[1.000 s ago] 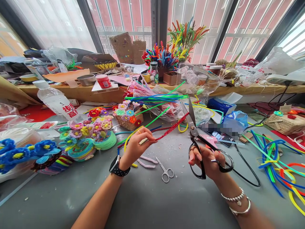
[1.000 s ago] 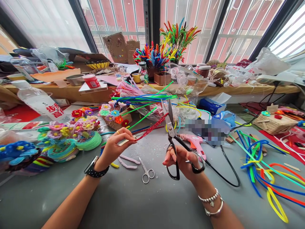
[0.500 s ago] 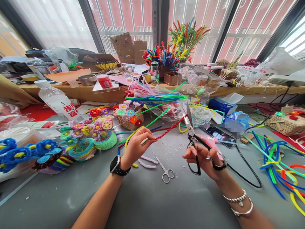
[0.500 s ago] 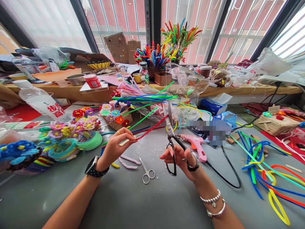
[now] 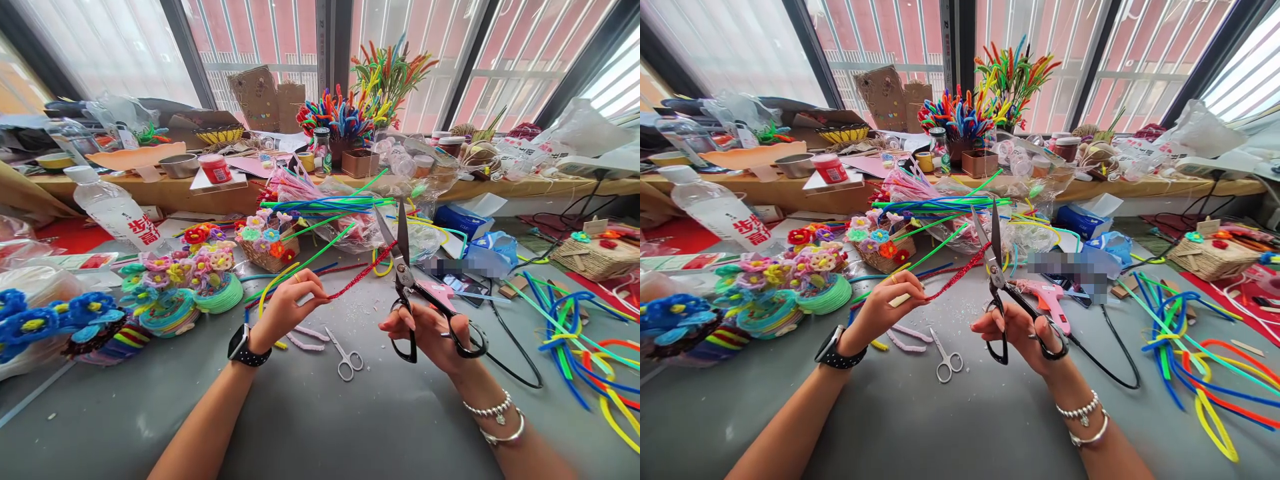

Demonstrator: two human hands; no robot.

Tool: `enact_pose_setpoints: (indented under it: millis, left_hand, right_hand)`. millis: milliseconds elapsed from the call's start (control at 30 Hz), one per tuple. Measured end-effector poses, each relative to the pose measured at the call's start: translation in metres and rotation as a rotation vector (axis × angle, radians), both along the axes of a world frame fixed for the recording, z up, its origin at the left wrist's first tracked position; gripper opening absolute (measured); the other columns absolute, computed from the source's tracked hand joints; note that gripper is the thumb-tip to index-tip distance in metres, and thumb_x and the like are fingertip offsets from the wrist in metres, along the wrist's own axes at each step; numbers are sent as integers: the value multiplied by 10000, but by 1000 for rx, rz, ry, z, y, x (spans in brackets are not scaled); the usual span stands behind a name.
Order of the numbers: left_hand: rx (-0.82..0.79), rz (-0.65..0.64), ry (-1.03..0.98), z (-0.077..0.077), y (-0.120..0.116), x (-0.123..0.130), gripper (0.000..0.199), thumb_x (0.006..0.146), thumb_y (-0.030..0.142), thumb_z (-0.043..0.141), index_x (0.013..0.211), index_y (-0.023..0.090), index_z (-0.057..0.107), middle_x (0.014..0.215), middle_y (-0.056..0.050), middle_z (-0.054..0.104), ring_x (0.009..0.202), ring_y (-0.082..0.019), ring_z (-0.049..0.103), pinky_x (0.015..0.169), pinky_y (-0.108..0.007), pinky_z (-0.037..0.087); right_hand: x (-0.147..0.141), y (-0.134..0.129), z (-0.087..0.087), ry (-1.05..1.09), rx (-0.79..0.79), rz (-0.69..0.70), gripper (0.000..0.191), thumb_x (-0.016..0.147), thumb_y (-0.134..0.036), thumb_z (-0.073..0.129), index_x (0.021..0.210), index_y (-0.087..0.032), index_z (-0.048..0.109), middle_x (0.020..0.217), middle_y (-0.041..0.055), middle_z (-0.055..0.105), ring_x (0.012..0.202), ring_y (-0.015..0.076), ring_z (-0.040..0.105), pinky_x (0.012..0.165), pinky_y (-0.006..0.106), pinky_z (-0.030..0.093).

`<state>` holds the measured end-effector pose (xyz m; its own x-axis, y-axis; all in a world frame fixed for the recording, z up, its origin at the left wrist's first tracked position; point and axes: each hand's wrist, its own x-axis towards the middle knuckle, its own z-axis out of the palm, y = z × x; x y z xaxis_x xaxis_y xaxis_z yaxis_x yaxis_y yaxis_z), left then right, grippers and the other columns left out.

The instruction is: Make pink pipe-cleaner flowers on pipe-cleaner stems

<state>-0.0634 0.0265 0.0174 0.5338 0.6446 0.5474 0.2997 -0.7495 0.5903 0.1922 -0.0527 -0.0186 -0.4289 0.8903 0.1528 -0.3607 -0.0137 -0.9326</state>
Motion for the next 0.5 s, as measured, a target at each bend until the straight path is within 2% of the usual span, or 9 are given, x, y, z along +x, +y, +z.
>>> enact_pose_setpoints:
  millis: [133, 200, 300, 500]
  left_hand:
    - [-1, 32, 5, -1, 3, -2, 68, 738, 207, 566, 692, 169, 601, 727, -26, 548, 694, -119, 527, 655, -244, 437]
    - [0, 49, 6, -1, 5, -3, 70, 733, 210, 571, 684, 170, 599, 722, -27, 554, 699, -122, 528, 656, -244, 435]
    - [-5, 95, 15, -3, 6, -5, 85, 732, 215, 570, 665, 170, 596, 715, -28, 554, 701, -129, 526, 666, -252, 430]
    - [-32, 154, -9, -4, 9, -7, 102, 728, 236, 573, 656, 164, 589, 717, -27, 542, 681, -127, 518, 660, -259, 424]
  right_hand:
    - [-2, 1, -1, 24, 24, -18, 586, 569, -747, 442, 712, -181, 493, 806, 72, 572, 840, 237, 556, 769, 380, 415]
    - [-3, 1, -2, 78, 37, -6, 553, 602, -715, 447, 714, -176, 501, 667, 29, 531, 659, 178, 547, 654, 323, 434]
    - [-6, 1, -2, 124, 12, 17, 509, 625, -663, 477, 736, -168, 513, 548, -20, 447, 463, 109, 430, 469, 249, 368]
    - [-12, -1, 3, 125, 19, 27, 446, 628, -589, 529, 763, -164, 528, 543, -30, 406, 447, 89, 351, 434, 233, 317]
